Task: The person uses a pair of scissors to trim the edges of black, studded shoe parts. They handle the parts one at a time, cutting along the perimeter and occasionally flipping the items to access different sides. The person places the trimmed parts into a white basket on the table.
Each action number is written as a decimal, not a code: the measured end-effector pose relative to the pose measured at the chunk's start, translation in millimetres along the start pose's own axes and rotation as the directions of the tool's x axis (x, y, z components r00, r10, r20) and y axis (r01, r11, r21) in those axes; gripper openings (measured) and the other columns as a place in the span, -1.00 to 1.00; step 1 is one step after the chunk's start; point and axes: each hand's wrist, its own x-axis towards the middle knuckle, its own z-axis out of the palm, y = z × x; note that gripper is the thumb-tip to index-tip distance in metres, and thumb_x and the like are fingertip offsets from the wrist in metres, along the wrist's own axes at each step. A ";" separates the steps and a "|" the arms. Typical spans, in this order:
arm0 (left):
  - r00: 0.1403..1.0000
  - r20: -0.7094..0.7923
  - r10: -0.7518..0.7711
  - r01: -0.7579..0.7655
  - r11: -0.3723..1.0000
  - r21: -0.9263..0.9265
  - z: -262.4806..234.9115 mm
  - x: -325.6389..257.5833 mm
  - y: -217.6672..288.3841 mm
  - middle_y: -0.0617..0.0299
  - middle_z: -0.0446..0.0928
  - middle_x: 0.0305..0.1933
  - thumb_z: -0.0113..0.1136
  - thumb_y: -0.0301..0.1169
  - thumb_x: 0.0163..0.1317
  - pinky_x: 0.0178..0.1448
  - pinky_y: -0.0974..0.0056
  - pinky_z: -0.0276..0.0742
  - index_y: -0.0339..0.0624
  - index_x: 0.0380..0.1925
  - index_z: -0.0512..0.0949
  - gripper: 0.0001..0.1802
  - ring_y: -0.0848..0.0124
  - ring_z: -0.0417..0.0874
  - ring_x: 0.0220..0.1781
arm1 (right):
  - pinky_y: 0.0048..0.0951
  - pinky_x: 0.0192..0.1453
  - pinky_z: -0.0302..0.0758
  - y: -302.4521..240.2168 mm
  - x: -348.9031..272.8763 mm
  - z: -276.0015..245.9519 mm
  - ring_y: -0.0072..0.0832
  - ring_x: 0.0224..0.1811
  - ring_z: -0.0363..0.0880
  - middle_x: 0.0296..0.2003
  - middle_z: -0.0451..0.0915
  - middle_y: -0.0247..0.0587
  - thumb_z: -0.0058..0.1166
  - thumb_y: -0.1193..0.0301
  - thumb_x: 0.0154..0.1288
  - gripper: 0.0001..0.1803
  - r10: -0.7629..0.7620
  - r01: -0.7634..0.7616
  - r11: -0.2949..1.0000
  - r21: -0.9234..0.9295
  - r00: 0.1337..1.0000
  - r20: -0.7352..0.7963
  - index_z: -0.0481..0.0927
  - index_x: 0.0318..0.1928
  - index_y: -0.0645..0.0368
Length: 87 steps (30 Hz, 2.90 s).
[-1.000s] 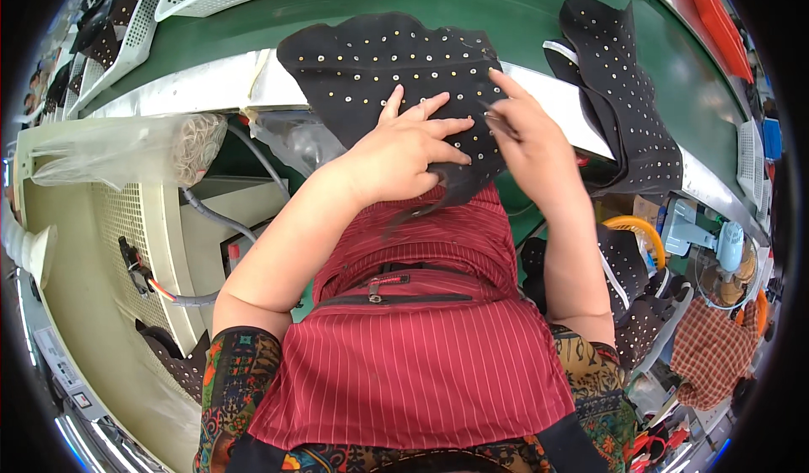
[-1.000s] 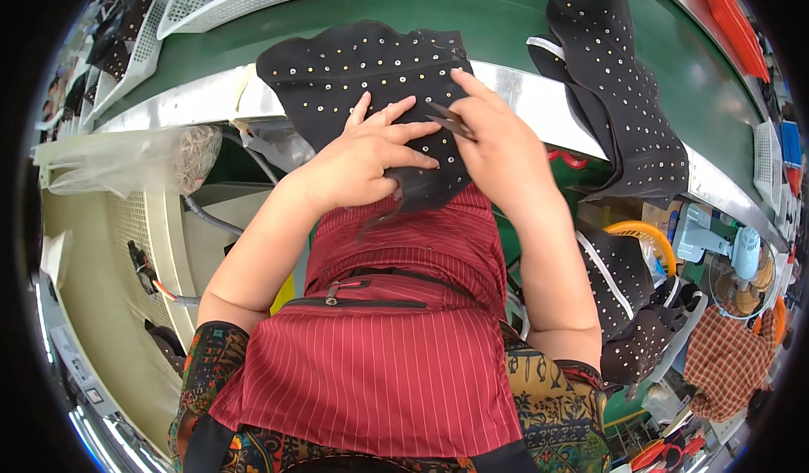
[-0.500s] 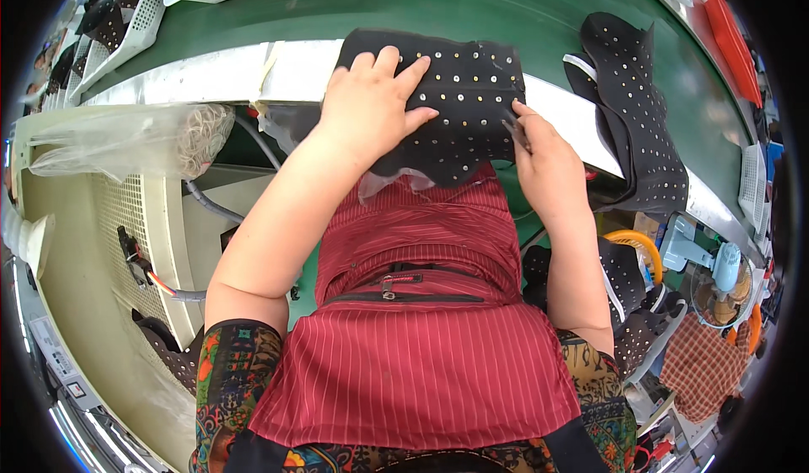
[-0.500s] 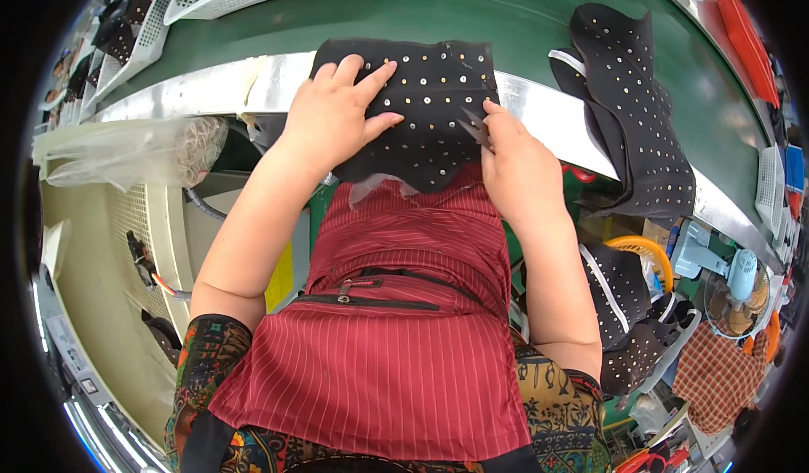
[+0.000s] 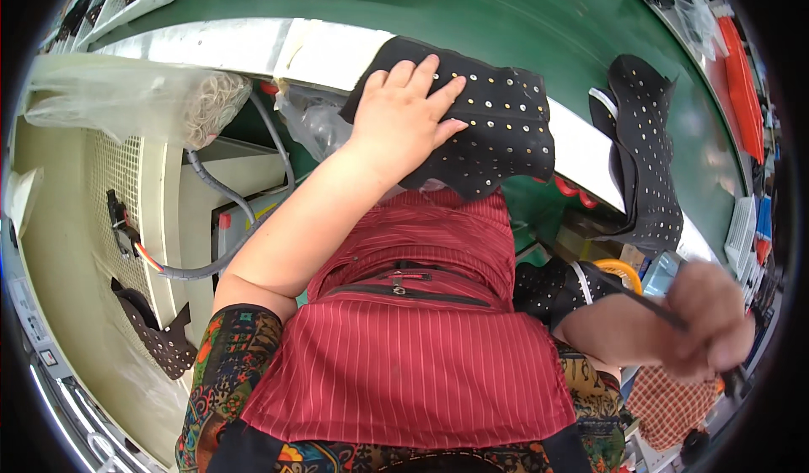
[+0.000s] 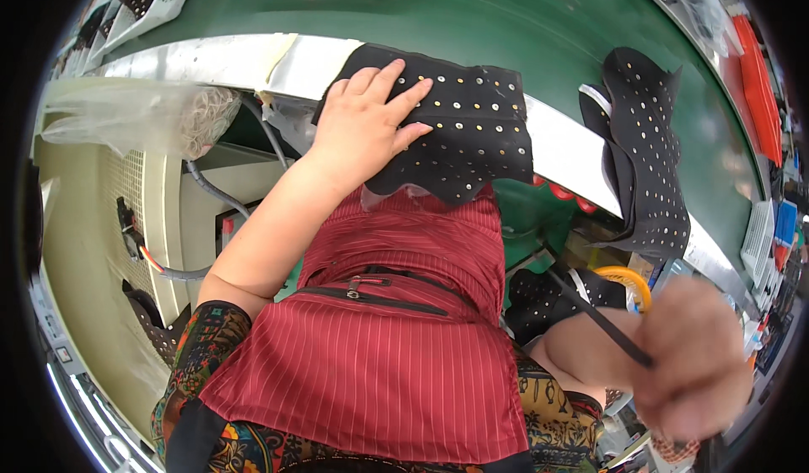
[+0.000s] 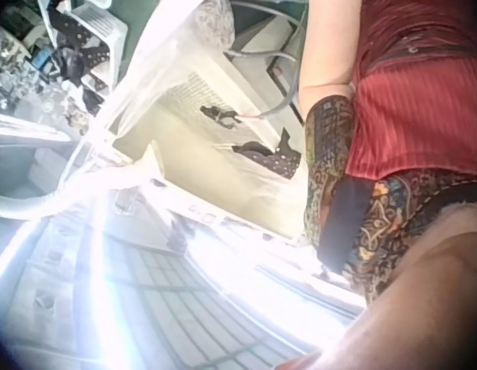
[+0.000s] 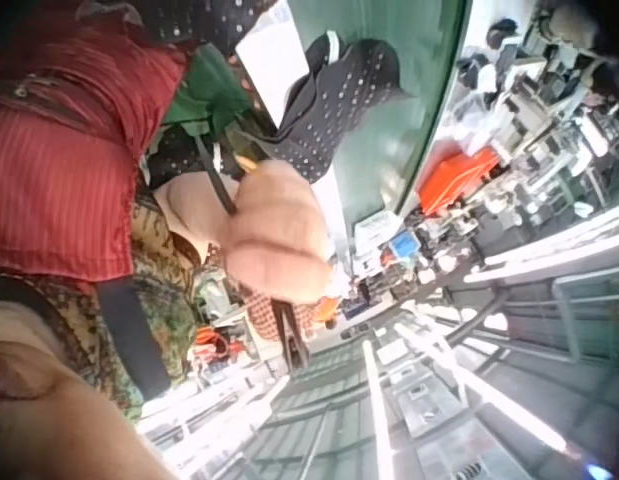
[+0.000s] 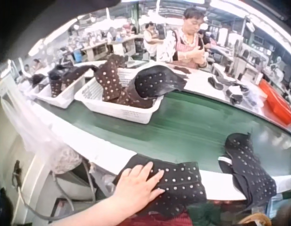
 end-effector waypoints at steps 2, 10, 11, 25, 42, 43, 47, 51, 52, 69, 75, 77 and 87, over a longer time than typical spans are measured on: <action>1.000 -0.028 0.003 -0.002 1.000 0.020 4.2 -0.9 0.5 0.15 0.38 0.18 0.18 0.01 0.07 0.07 0.13 0.31 0.18 0.11 0.46 -0.44 0.23 0.39 0.07 | -0.63 -0.56 0.13 37.4 35.4 45.1 -0.68 -0.63 0.27 -0.60 0.42 -0.42 0.10 0.47 0.12 -0.94 0.281 -0.399 0.878 -0.266 0.878 -0.388 0.52 -0.39 0.18; 0.992 -0.116 -0.052 0.043 0.995 -0.085 6.8 -11.2 -2.2 0.16 0.46 0.08 0.22 -0.29 0.04 0.10 0.20 0.40 -0.22 0.01 0.46 -0.51 0.27 0.45 0.04 | -0.59 -0.34 0.35 233.5 76.9 9.4 -0.68 -0.46 0.39 -0.52 0.50 -0.39 0.11 0.33 0.18 -0.75 0.737 -0.810 0.404 -0.425 0.564 -0.373 0.57 -0.27 0.30; 0.991 -0.093 -0.101 0.090 0.989 -0.119 6.5 -11.3 -5.9 0.16 0.47 0.05 0.22 -0.31 0.03 0.09 0.20 0.41 -0.22 -0.02 0.47 -0.53 0.26 0.46 0.03 | -0.58 -0.33 0.35 244.5 74.2 7.8 -0.67 -0.46 0.39 -0.52 0.49 -0.40 0.10 0.32 0.19 -0.75 0.758 -0.828 0.356 -0.434 0.527 -0.384 0.58 -0.27 0.29; 0.963 -0.236 -0.132 0.083 0.976 -0.203 10.6 -16.2 -46.6 0.19 0.51 -0.06 0.21 -0.46 -0.02 0.01 0.21 0.46 -0.20 -0.18 0.53 -0.68 0.27 0.54 -0.07 | -0.71 -0.54 0.23 257.6 79.3 14.9 -0.75 -0.61 0.27 -0.47 0.55 -0.37 0.01 0.42 0.23 -0.78 0.816 -0.859 0.351 -0.372 0.476 -0.328 0.51 -0.13 0.24; 0.925 -0.328 -0.191 0.088 0.949 -0.304 19.9 -18.2 -47.6 0.18 0.51 -0.12 0.23 -0.48 -0.02 0.01 0.21 0.46 -0.24 -0.25 0.52 -0.73 0.25 0.53 -0.11 | -0.65 -0.53 0.27 279.1 95.0 25.2 -0.69 -0.62 0.29 -0.50 0.56 -0.29 0.04 0.44 0.13 -0.73 0.800 -0.836 0.189 -0.516 0.435 -0.412 0.44 -0.16 0.33; 0.921 -0.336 -0.196 0.090 0.948 -0.306 20.2 -18.3 -47.8 0.18 0.51 -0.12 0.22 -0.49 -0.03 0.01 0.21 0.46 -0.24 -0.26 0.51 -0.73 0.25 0.53 -0.12 | -0.64 -0.53 0.27 279.6 94.5 25.3 -0.69 -0.62 0.29 -0.50 0.56 -0.29 0.04 0.45 0.13 -0.73 0.794 -0.831 0.192 -0.522 0.444 -0.415 0.44 -0.17 0.33; 0.911 -0.361 -0.199 0.088 0.949 -0.301 19.0 -15.2 -47.6 0.19 0.51 -0.13 0.20 -0.52 -0.04 0.00 0.20 0.46 -0.24 -0.27 0.49 -0.73 0.23 0.52 -0.14 | -0.63 -0.52 0.28 284.8 90.9 22.6 -0.68 -0.61 0.31 -0.50 0.55 -0.30 0.05 0.44 0.12 -0.74 0.774 -0.810 0.193 -0.553 0.473 -0.421 0.45 -0.18 0.33; 0.956 -0.243 -0.167 0.101 0.960 -0.260 6.5 -7.5 -47.9 0.17 0.51 -0.13 0.15 -0.57 -0.08 -0.03 0.19 0.47 -0.25 -0.29 0.46 -0.74 0.22 0.52 -0.17 | -0.48 -0.22 0.46 292.7 89.5 13.1 -0.47 -0.37 0.57 -0.45 0.62 -0.17 0.07 0.38 0.11 -0.68 0.766 -0.734 0.100 -0.672 0.488 -0.419 0.50 -0.15 0.31; 0.963 -0.209 -0.168 0.113 0.961 -0.251 3.5 -5.8 -48.3 0.16 0.52 -0.13 0.14 -0.57 -0.09 -0.04 0.18 0.47 -0.25 -0.30 0.46 -0.74 0.21 0.52 -0.18 | -0.48 -0.23 0.46 292.3 88.8 12.4 -0.48 -0.37 0.57 -0.44 0.62 -0.16 0.08 0.36 0.11 -0.68 0.758 -0.729 0.115 -0.674 0.503 -0.415 0.51 -0.16 0.30; 0.967 -0.231 -0.106 0.060 0.979 -0.197 6.3 -2.8 -52.1 0.09 0.56 -0.12 0.14 -0.58 -0.04 -0.02 0.18 0.48 -0.26 -0.30 0.45 -0.77 0.16 0.54 -0.15 | -0.56 -0.40 0.32 209.3 50.9 -12.5 -0.65 -0.51 0.35 -0.61 0.47 -0.32 0.12 0.33 0.16 -0.74 0.701 -0.841 0.093 -0.534 0.436 -0.565 0.57 -0.37 0.34; 0.987 -0.127 -0.101 0.083 0.986 -0.142 2.9 0.4 -47.5 0.13 0.50 -0.05 0.15 -0.59 -0.08 0.03 0.18 0.44 -0.28 -0.06 0.48 -0.54 0.20 0.50 -0.08 | -0.48 -0.39 0.35 219.9 38.0 -14.2 -0.58 -0.53 0.35 -0.63 0.44 -0.22 0.12 0.32 0.16 -0.71 0.627 -0.815 0.131 -0.564 0.509 -0.590 0.55 -0.36 0.37; 0.992 -0.074 -0.101 0.096 0.993 -0.069 0.7 0.6 -45.4 0.15 0.49 -0.05 0.14 -0.57 -0.09 0.03 0.19 0.44 -0.22 0.00 0.48 -0.49 0.23 0.49 -0.07 | -0.46 -0.38 0.36 220.1 38.8 -14.8 -0.53 -0.54 0.37 -0.62 0.46 -0.17 0.11 0.30 0.16 -0.70 0.627 -0.799 0.115 -0.590 0.519 -0.581 0.55 -0.35 0.37; 0.985 0.118 -0.126 0.106 0.982 0.158 -20.4 -7.9 -26.8 0.24 0.44 -0.09 0.08 -0.45 -0.03 0.01 0.15 0.31 0.09 0.09 0.48 -0.44 0.29 0.45 -0.18 | -0.40 -0.33 0.42 218.7 34.2 -16.8 -0.39 -0.51 0.50 -0.55 0.54 -0.06 0.11 0.26 0.15 -0.67 0.660 -0.773 0.124 -0.622 0.532 -0.530 0.57 -0.31 0.35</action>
